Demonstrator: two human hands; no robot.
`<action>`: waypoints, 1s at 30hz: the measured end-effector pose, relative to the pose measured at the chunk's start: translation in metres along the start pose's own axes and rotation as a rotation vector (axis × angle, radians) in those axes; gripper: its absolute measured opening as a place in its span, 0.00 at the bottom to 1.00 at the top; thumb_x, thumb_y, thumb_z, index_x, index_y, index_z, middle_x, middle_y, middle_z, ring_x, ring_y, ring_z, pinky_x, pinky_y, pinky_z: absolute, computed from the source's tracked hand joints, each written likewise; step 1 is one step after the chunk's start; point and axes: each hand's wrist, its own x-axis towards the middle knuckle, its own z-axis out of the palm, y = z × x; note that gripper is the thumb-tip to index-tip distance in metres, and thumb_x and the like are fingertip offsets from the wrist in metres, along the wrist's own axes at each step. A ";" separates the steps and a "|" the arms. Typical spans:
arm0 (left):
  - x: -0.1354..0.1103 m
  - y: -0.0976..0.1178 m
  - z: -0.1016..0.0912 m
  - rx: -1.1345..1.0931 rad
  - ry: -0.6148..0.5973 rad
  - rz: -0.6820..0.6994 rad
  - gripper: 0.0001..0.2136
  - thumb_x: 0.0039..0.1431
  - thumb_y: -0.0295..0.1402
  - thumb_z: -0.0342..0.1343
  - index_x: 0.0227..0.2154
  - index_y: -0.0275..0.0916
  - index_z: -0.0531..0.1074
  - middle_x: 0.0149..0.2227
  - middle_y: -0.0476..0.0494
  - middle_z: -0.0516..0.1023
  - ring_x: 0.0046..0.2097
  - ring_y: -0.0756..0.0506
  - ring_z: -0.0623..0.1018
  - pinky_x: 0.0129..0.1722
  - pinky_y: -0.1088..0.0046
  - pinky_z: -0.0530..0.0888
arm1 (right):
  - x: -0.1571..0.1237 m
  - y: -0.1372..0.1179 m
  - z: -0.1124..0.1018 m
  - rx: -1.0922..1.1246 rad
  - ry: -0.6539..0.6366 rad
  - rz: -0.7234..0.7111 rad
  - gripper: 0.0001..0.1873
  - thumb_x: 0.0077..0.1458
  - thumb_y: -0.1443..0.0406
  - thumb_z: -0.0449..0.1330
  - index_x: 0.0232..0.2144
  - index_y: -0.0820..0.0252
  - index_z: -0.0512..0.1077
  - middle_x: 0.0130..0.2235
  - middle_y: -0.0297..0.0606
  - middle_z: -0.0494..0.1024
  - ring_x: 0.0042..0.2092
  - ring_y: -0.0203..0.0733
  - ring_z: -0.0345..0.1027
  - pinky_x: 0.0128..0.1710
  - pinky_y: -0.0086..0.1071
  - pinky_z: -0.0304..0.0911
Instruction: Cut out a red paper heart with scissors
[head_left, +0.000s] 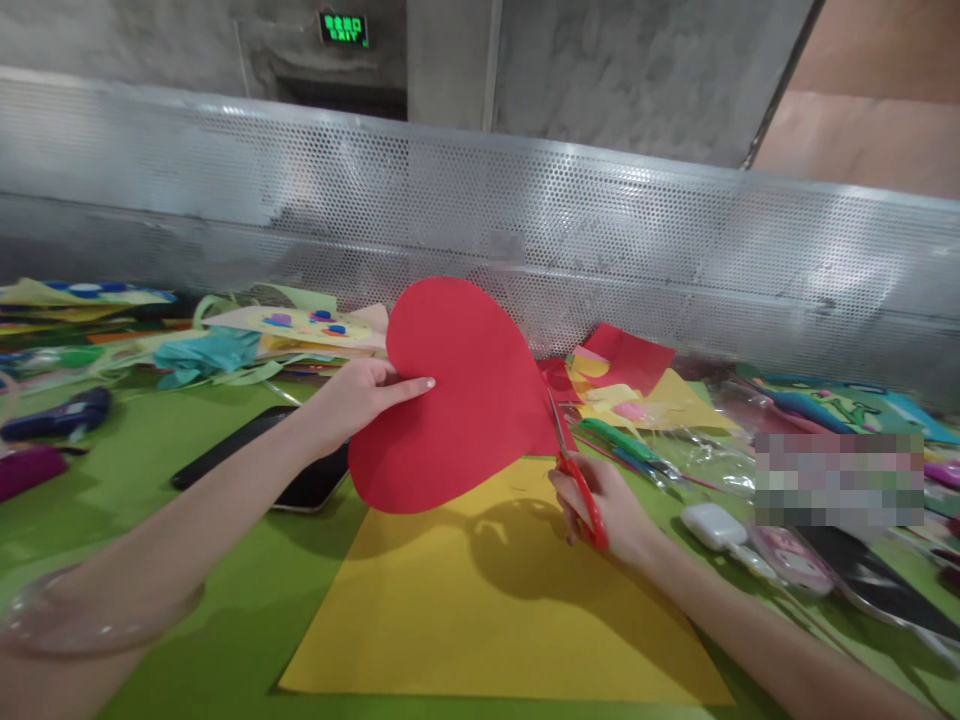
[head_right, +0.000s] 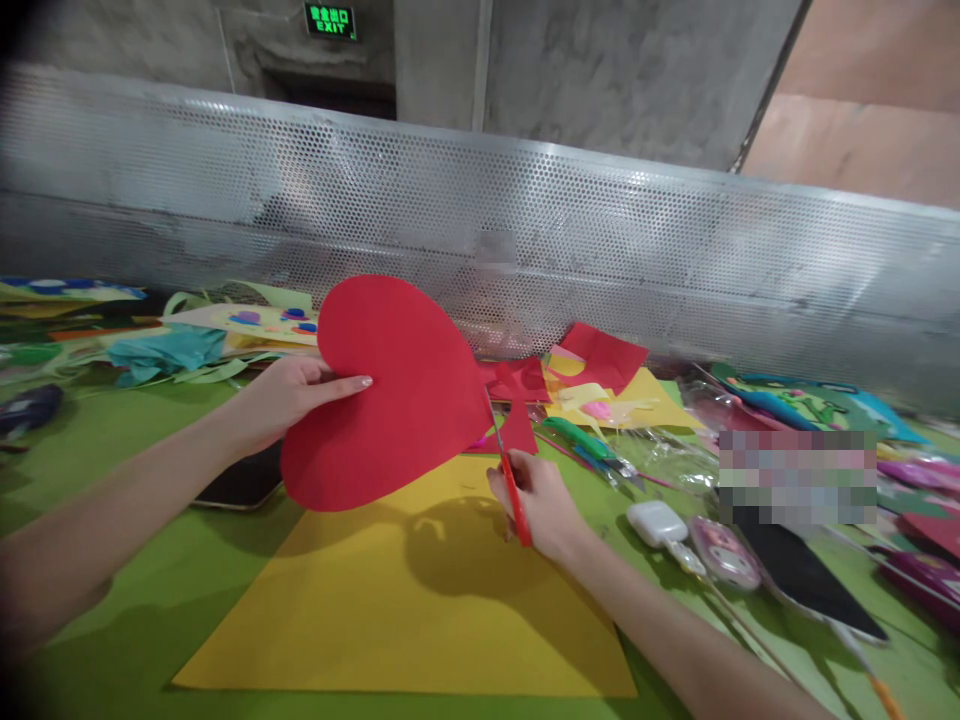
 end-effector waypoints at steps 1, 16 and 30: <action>0.000 0.000 0.000 0.000 -0.002 -0.003 0.09 0.45 0.41 0.62 0.29 0.44 0.79 0.34 0.47 0.82 0.38 0.39 0.79 0.38 0.64 0.74 | 0.000 0.000 0.000 -0.003 -0.002 0.001 0.12 0.50 0.62 0.55 0.20 0.55 0.55 0.14 0.22 0.57 0.14 0.32 0.57 0.15 0.28 0.57; -0.003 0.003 0.000 0.048 -0.020 0.011 0.11 0.47 0.43 0.60 0.31 0.43 0.78 0.36 0.46 0.82 0.40 0.38 0.79 0.40 0.63 0.74 | 0.000 0.000 0.000 -0.059 0.005 -0.010 0.13 0.51 0.61 0.54 0.20 0.56 0.55 0.14 0.22 0.57 0.14 0.33 0.58 0.15 0.28 0.58; -0.004 0.003 -0.002 0.016 -0.012 0.031 0.16 0.47 0.45 0.62 0.32 0.38 0.77 0.36 0.45 0.82 0.36 0.42 0.79 0.37 0.66 0.75 | 0.001 -0.002 -0.001 -0.110 0.035 0.000 0.13 0.50 0.60 0.55 0.19 0.56 0.57 0.14 0.23 0.57 0.14 0.33 0.59 0.14 0.27 0.57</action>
